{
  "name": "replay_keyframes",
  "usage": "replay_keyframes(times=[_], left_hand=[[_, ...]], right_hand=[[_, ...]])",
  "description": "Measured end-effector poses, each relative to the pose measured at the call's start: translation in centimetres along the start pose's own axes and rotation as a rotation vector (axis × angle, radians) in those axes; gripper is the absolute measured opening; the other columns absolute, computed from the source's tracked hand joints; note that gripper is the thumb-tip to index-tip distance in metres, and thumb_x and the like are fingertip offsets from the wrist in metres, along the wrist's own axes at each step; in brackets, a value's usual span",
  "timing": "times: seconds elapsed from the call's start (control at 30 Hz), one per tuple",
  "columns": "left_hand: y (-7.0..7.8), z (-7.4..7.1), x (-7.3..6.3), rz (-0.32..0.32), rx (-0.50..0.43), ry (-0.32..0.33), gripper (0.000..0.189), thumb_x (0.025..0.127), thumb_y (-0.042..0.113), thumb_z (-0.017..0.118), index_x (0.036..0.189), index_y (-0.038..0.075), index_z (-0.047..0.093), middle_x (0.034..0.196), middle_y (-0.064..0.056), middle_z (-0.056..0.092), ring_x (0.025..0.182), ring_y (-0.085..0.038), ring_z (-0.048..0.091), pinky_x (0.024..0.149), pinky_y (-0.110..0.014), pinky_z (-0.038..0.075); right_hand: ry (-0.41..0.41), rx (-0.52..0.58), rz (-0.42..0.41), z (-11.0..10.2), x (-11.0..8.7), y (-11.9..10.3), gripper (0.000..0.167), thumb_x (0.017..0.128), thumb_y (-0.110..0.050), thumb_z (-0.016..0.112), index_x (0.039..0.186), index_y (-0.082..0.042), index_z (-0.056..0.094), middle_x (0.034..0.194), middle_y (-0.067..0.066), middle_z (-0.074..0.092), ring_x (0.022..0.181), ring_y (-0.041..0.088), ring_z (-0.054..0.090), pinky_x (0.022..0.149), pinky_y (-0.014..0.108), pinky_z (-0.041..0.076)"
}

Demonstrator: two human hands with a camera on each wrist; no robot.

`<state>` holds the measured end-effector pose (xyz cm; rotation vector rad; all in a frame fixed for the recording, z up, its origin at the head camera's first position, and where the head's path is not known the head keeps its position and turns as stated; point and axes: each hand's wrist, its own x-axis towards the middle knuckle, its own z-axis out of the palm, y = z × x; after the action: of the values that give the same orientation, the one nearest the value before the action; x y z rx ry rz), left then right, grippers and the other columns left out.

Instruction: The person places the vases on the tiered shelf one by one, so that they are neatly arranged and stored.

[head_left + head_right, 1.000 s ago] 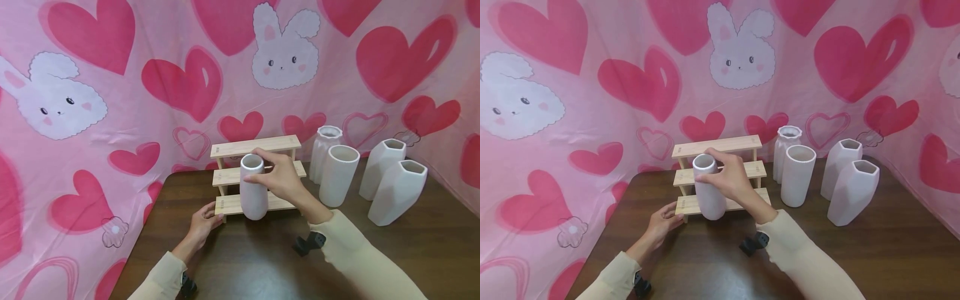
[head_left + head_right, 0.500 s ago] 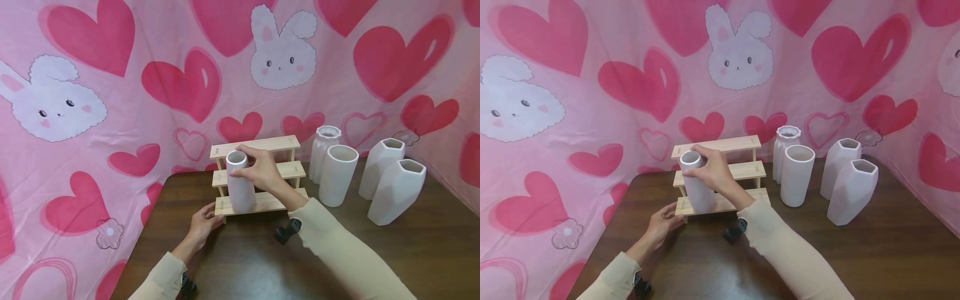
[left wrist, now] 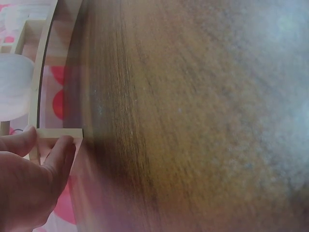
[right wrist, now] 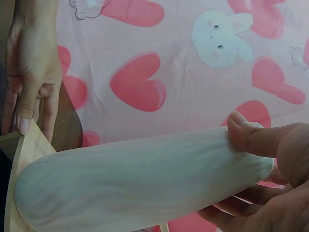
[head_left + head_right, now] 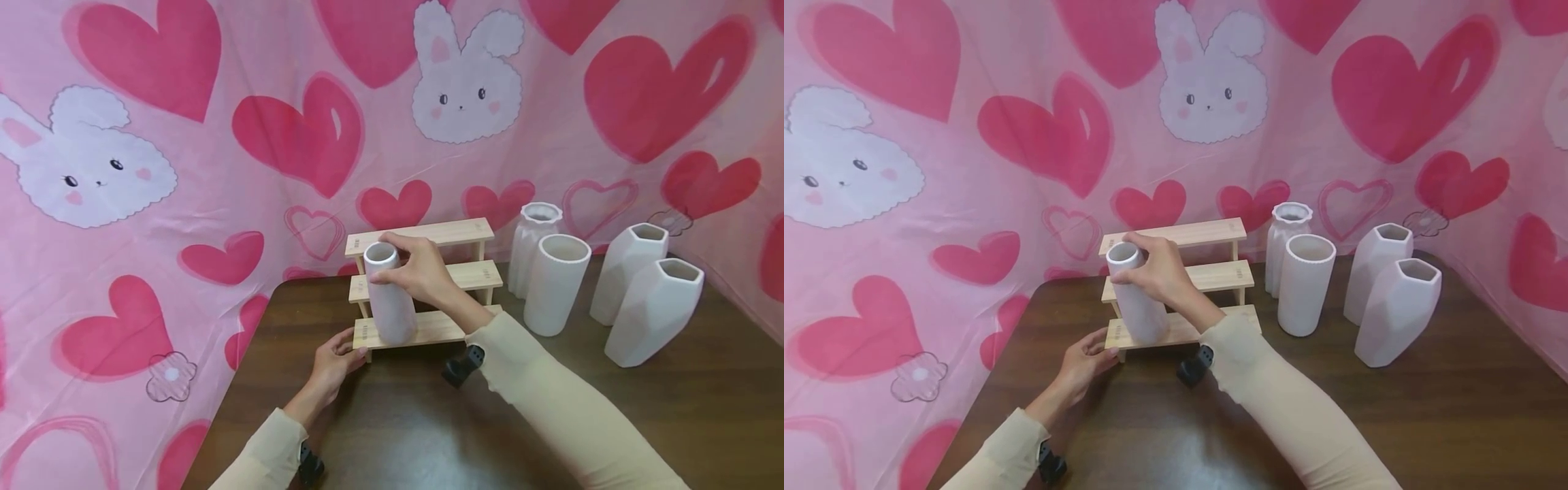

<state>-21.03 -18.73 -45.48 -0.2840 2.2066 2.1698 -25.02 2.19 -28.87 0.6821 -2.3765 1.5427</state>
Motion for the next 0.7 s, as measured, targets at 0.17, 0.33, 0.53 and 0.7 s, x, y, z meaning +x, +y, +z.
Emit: replay_keyframes(times=[0.17, 0.33, 0.53, 0.7], left_hand=[[-0.01, -0.05, 0.16, 0.003, -0.006, -0.002, 0.054, 0.088, -0.003, 0.066, 0.138, -0.001, 0.047, 0.113, -0.023, 0.063, 0.096, -0.028, 0.066, 0.086, -0.04, 0.057], [-0.12, -0.14, 0.15, 0.001, 0.004, -0.006, 0.053, 0.089, -0.001, 0.065, 0.138, -0.001, 0.046, 0.115, -0.024, 0.063, 0.098, -0.029, 0.066, 0.086, -0.04, 0.056], [-0.04, -0.18, -0.02, -0.001, 0.015, -0.01, 0.052, 0.09, 0.001, 0.065, 0.139, 0.0, 0.046, 0.117, -0.023, 0.063, 0.1, -0.029, 0.065, 0.088, -0.04, 0.056], [-0.05, -0.17, -0.14, 0.021, 0.014, -0.02, 0.054, 0.09, 0.001, 0.065, 0.14, -0.002, 0.045, 0.115, -0.023, 0.063, 0.098, -0.027, 0.066, 0.088, -0.041, 0.056]], right_hand=[[-0.037, -0.028, 0.005, 0.0, 0.39, -0.04, 0.059, 0.068, -0.02, 0.089, 0.121, -0.01, 0.065, 0.106, 0.006, 0.068, 0.087, 0.02, 0.064, 0.075, 0.031, 0.058], [-0.053, -0.028, 0.012, 0.01, 0.24, 0.18, 0.063, 0.069, -0.021, 0.089, 0.125, -0.012, 0.063, 0.111, 0.006, 0.067, 0.09, 0.022, 0.065, 0.076, 0.032, 0.058], [-0.035, -0.005, -0.009, 0.11, -0.3, 0.38, 0.061, 0.07, -0.019, 0.088, 0.125, -0.013, 0.062, 0.109, 0.006, 0.067, 0.088, 0.024, 0.065, 0.075, 0.034, 0.059], [-0.015, 0.021, -0.032, 0.31, -0.55, 0.56, 0.061, 0.07, -0.016, 0.088, 0.126, -0.01, 0.061, 0.108, 0.008, 0.067, 0.088, 0.026, 0.066, 0.077, 0.035, 0.059]])
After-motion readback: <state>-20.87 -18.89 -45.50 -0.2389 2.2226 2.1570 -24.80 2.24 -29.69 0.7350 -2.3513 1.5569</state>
